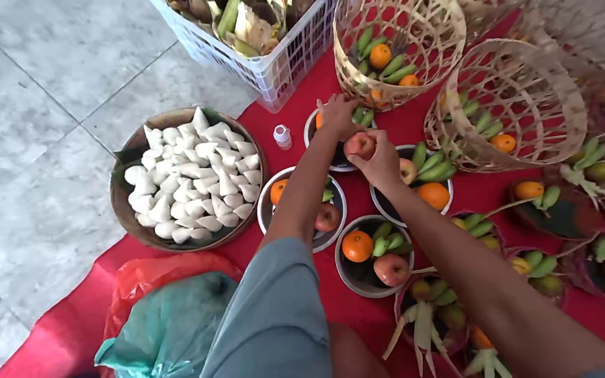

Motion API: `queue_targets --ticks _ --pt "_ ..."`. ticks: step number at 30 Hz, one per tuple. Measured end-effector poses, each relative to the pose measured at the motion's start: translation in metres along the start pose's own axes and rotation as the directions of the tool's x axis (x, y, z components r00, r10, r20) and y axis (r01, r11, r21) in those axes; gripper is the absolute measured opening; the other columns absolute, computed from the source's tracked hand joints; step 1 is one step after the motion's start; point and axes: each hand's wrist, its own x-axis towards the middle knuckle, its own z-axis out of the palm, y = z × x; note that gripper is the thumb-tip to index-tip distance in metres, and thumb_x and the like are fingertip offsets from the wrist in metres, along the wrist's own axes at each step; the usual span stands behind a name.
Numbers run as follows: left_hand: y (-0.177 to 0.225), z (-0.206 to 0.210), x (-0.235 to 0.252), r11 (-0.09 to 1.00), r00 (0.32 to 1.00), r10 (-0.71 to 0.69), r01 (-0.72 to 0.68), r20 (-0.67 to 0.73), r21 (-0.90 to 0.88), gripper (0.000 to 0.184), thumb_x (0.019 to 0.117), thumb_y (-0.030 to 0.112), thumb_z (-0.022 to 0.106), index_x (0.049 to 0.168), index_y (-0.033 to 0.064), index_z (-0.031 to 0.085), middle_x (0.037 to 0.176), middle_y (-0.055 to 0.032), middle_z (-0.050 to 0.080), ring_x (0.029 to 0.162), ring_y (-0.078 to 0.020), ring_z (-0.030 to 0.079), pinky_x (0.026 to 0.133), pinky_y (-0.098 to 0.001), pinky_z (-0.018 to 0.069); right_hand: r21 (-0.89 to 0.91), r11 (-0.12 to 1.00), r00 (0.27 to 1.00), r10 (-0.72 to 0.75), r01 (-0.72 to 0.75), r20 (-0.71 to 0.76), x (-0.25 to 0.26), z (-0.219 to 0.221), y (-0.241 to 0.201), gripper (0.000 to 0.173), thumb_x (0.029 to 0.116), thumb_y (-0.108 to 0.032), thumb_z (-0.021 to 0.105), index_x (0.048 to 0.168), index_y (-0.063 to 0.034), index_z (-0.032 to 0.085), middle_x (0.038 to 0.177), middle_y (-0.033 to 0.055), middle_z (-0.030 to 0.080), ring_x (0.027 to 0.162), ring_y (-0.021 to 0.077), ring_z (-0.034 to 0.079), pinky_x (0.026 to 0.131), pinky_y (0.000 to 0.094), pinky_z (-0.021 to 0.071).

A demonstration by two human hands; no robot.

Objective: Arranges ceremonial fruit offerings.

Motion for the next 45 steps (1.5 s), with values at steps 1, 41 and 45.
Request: queue_targets --ticks 1,41,45 --pt "0.001 0.003 0.005 0.999 1.000 -0.002 0.001 0.020 0.049 0.069 0.0888 0.048 0.075 0.148 0.0210 0.054 0.155 -0.0204 0.045 0.146 -0.0431 0.037 0.113 -0.0751 0.0226 -0.019 1.000 1.000 0.006 -0.006 -0.010 0.000 0.003 0.000 0.072 0.0857 -0.035 0.083 0.142 -0.0011 0.053 0.128 0.0254 0.065 0.121 0.0428 0.061 0.102 0.0617 0.0482" --pt "-0.016 0.000 -0.003 0.999 0.999 0.034 -0.033 -0.042 0.025 0.080 0.0970 0.049 0.065 0.159 0.0095 0.034 0.155 -0.0251 0.042 0.145 -0.0455 0.037 0.115 -0.0693 0.0262 -0.362 0.932 0.987 0.062 -0.006 0.146 0.014 0.019 -0.016 0.076 0.0908 -0.034 0.079 0.152 -0.0064 0.044 0.148 0.0297 0.045 0.129 0.0535 0.050 0.097 0.0634 0.0502" --pt "-0.022 -0.005 -0.013 0.999 0.998 0.041 -0.040 -0.052 0.018 0.073 0.1002 0.042 0.062 0.159 0.0105 0.034 0.157 -0.0239 0.040 0.148 -0.0437 0.034 0.116 -0.0729 0.0208 -0.342 0.940 0.992 0.043 0.000 0.117 0.010 0.024 -0.014 0.075 0.0903 -0.033 0.079 0.151 -0.0048 0.044 0.145 0.0298 0.048 0.129 0.0534 0.050 0.097 0.0640 0.0497"
